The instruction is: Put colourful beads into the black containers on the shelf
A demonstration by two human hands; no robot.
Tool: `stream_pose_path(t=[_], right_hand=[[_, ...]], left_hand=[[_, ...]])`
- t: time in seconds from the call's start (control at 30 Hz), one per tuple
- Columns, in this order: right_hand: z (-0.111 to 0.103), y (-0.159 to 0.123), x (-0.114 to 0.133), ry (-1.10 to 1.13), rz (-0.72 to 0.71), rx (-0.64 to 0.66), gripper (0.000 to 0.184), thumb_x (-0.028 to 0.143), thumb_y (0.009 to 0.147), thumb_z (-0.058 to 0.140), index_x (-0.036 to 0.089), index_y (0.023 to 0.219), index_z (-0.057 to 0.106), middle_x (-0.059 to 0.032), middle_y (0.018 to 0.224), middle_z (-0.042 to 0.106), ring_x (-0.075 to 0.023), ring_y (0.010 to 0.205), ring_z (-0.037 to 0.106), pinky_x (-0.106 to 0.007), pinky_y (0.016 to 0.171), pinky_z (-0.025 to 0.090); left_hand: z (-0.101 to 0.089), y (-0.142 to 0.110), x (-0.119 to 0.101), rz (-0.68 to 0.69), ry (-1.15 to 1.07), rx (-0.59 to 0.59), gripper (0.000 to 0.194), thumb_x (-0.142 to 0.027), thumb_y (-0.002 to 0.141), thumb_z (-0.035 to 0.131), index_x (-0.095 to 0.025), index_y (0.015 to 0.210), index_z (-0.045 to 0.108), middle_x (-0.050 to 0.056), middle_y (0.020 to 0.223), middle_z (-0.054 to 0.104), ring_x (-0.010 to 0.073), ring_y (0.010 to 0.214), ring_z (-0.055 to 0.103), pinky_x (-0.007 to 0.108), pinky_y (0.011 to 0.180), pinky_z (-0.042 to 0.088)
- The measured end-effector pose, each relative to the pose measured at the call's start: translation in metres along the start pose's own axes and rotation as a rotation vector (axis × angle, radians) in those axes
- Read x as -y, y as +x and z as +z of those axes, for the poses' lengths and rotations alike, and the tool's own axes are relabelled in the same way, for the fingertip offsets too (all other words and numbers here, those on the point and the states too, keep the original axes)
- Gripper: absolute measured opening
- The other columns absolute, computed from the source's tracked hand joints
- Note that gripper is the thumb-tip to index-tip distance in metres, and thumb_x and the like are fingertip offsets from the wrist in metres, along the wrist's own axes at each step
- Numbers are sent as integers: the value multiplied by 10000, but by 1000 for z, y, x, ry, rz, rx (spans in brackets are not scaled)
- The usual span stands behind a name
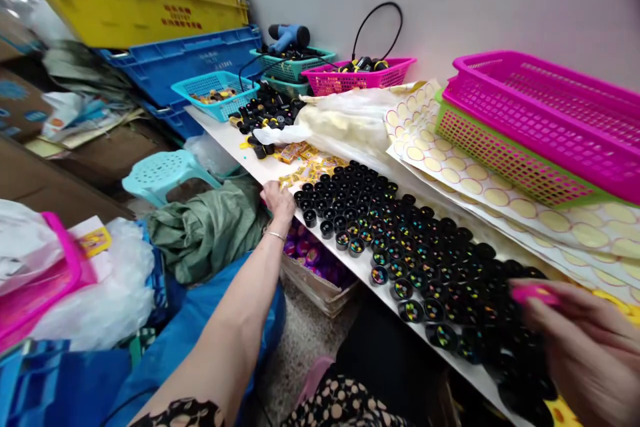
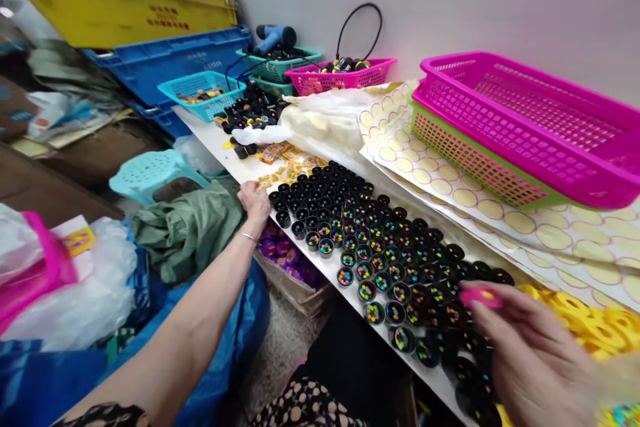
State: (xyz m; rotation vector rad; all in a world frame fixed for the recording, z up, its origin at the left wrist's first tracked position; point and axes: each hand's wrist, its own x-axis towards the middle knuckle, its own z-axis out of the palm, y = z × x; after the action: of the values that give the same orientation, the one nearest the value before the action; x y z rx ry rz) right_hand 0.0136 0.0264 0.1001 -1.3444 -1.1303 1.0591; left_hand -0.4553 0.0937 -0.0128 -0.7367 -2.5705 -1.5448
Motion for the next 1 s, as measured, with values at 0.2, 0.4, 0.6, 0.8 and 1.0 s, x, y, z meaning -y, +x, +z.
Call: stream_pose_path(t=[0.2,0.4,0.6,0.8,1.0], right_hand=[[99,23,5,15,15,428,321,336,636,771,226,926,690,-40,875,692,-175,779,621,-325,730,497],[150,84,-6,-171,-172,432,234,320,639,719,182,823,677,-8,732,654,-142,662,552,-277,644,438],[172,123,-24,-406,-326,399,238,348,686,637,179,851,665,-20,728,654,-165,649,552,-303,658,433],[195,131,-30,-473,-445,429,182,311,731,592,199,860,654,-21,745,651,-172,686,572,-292,663,440],[200,136,-34,-471,-503,376,181,292,751,585,192,889,646,-17,768,649,-166,694,570,-286,672,431]], left_hand=[[1,1,0,14,-58,-21,101,-143,699,533,-201,765,484,69,956,498,232,987,429,377,944,348],[4,2,5,28,-103,-45,101,-170,696,531,-206,777,484,71,962,499,247,1017,417,398,957,347],[8,4,13,25,-116,-61,103,-188,696,521,-206,793,491,76,991,511,250,1037,426,403,994,331],[9,6,17,27,-126,-69,134,-199,677,521,-201,811,508,81,1013,526,251,1013,451,411,1003,329],[11,7,21,35,-124,-85,142,-199,671,513,-197,813,514,81,1016,536,246,1026,456,408,1012,321]])
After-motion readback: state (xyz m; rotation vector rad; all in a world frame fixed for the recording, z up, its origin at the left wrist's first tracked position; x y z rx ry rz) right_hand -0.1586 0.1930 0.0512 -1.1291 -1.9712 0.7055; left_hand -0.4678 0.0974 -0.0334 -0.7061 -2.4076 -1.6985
